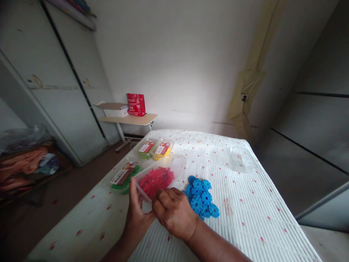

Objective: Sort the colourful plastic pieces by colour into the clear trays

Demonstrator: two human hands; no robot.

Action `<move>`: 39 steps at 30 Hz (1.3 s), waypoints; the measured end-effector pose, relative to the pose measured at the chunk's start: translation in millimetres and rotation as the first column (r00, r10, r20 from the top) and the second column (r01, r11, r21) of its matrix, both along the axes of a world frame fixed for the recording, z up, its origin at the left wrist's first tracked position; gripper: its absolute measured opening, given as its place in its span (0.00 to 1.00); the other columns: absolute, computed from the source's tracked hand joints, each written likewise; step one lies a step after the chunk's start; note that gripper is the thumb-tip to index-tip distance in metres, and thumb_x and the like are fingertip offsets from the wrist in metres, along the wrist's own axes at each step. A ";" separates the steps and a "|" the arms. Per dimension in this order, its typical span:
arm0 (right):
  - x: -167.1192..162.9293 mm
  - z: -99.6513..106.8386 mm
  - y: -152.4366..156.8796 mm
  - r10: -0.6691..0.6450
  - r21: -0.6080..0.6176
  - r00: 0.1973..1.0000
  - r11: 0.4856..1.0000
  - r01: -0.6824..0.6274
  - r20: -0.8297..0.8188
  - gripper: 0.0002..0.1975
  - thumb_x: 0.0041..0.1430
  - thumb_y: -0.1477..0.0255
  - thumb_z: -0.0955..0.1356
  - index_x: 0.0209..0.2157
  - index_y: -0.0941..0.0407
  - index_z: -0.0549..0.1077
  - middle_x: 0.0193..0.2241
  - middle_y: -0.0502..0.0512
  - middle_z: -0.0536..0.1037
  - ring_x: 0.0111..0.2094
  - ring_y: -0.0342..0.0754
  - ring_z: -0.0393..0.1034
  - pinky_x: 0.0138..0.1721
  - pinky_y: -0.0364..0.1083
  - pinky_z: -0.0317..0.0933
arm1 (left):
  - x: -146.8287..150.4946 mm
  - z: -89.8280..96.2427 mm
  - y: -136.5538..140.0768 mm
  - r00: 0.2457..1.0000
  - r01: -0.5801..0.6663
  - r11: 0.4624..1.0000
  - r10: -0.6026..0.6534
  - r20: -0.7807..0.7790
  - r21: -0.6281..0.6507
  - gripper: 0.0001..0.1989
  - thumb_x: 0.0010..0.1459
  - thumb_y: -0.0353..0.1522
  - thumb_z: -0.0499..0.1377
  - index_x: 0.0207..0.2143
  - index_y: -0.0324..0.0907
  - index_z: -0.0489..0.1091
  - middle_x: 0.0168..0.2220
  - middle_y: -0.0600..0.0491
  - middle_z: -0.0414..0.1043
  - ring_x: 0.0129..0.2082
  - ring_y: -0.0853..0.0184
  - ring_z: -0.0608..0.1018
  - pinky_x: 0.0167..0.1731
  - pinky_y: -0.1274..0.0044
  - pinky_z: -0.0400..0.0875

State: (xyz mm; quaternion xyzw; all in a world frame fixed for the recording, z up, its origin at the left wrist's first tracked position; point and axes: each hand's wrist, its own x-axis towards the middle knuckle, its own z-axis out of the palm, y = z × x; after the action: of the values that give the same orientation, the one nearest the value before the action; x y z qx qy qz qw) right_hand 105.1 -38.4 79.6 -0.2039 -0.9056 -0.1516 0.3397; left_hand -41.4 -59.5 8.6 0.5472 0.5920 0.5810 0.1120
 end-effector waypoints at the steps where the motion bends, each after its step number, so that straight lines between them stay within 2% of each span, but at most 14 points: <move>1: 1.4 2.0 -1.2 -0.008 -0.006 1.000 1.000 0.008 0.003 0.11 0.63 0.76 0.59 0.34 0.58 0.72 0.33 0.57 0.75 0.29 0.45 0.65 0.28 0.45 0.59 | 3.8 4.0 4.6 1.000 -0.002 1.000 0.002 -0.004 -0.001 0.52 0.47 0.37 0.64 0.64 0.44 0.32 0.65 0.39 0.41 0.62 0.49 0.54 0.57 0.57 0.58; 4: 6.8 7.5 -0.7 -0.040 -0.021 0.999 0.999 0.040 -0.001 0.10 0.63 0.75 0.60 0.34 0.58 0.72 0.32 0.56 0.74 0.29 0.45 0.65 0.28 0.45 0.58 | 14.3 14.9 20.1 0.999 0.028 1.000 -0.028 0.033 -0.005 0.48 0.49 0.37 0.62 0.64 0.45 0.34 0.65 0.41 0.42 0.62 0.50 0.56 0.57 0.58 0.58; 7: 14.9 12.7 4.4 -0.076 -0.039 0.997 0.996 0.074 -0.028 0.09 0.63 0.74 0.60 0.34 0.58 0.72 0.31 0.55 0.74 0.30 0.45 0.66 0.30 0.44 0.59 | 24.8 22.4 33.3 0.992 0.096 0.995 -0.095 0.089 -0.017 0.50 0.47 0.36 0.63 0.64 0.46 0.33 0.65 0.43 0.41 0.62 0.52 0.54 0.59 0.59 0.55; 11: 26.0 17.3 13.0 -0.084 -0.088 0.991 0.993 0.075 -0.108 0.11 0.63 0.76 0.60 0.32 0.58 0.72 0.29 0.55 0.74 0.29 0.44 0.67 0.30 0.44 0.60 | 36.7 26.3 43.8 0.984 0.126 0.992 -0.124 0.128 -0.015 0.53 0.45 0.35 0.65 0.64 0.47 0.33 0.65 0.43 0.42 0.63 0.53 0.53 0.60 0.61 0.52; 18: 30.5 11.6 22.6 -0.018 -0.222 0.970 0.974 -0.037 -0.243 0.12 0.63 0.75 0.59 0.33 0.58 0.72 0.29 0.56 0.75 0.32 0.44 0.70 0.32 0.42 0.63 | 39.7 16.2 50.8 0.989 0.138 0.990 -0.139 0.055 0.029 0.47 0.45 0.34 0.64 0.63 0.43 0.41 0.61 0.40 0.52 0.61 0.52 0.58 0.58 0.60 0.55; 26: 36.3 10.0 29.5 -0.015 -0.208 0.986 0.978 -0.020 -0.165 0.08 0.61 0.75 0.62 0.38 0.58 0.72 0.31 0.56 0.75 0.33 0.46 0.69 0.34 0.44 0.64 | 34.4 5.0 51.6 0.973 0.161 0.987 -0.161 0.164 0.014 0.50 0.40 0.37 0.67 0.62 0.41 0.45 0.61 0.39 0.52 0.61 0.51 0.57 0.59 0.61 0.53; 29: 40.7 9.3 32.1 0.030 -0.285 0.975 0.954 -0.093 -0.218 0.09 0.61 0.75 0.61 0.40 0.56 0.72 0.31 0.56 0.75 0.34 0.46 0.69 0.34 0.44 0.64 | 34.6 4.4 51.3 0.967 0.164 0.986 -0.162 0.196 0.002 0.50 0.39 0.37 0.68 0.62 0.41 0.46 0.62 0.39 0.51 0.62 0.51 0.55 0.59 0.62 0.52; 33: 44.3 11.7 34.2 0.115 -0.402 0.958 0.890 -0.217 -0.262 0.09 0.62 0.72 0.61 0.37 0.56 0.73 0.29 0.55 0.74 0.33 0.45 0.69 0.33 0.43 0.64 | 34.1 3.9 50.0 0.940 0.247 0.969 -0.245 0.239 0.021 0.50 0.42 0.37 0.66 0.63 0.42 0.43 0.64 0.41 0.47 0.62 0.52 0.55 0.59 0.64 0.53; 37: 46.4 15.3 35.1 0.133 -0.483 0.953 0.838 -0.254 -0.271 0.12 0.63 0.70 0.60 0.33 0.56 0.73 0.28 0.55 0.73 0.31 0.44 0.68 0.32 0.42 0.63 | 33.9 4.3 48.8 0.924 0.305 0.952 -0.300 0.237 0.017 0.48 0.44 0.37 0.64 0.63 0.42 0.42 0.64 0.42 0.46 0.62 0.54 0.54 0.60 0.65 0.52; 39: 47.0 15.7 35.4 0.128 -0.482 0.961 0.844 -0.235 -0.244 0.13 0.64 0.70 0.59 0.32 0.57 0.73 0.28 0.55 0.73 0.31 0.44 0.68 0.31 0.42 0.63 | 35.1 4.4 49.3 0.933 0.295 0.956 -0.287 0.218 0.000 0.48 0.44 0.37 0.64 0.63 0.42 0.42 0.63 0.41 0.47 0.63 0.54 0.53 0.60 0.65 0.51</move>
State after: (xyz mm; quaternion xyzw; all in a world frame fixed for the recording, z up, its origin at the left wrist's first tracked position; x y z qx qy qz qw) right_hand 152.0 -3.1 95.3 -0.2132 -0.8893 0.1460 0.3773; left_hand -6.3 -10.2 13.1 0.5605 0.4981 0.6043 0.2693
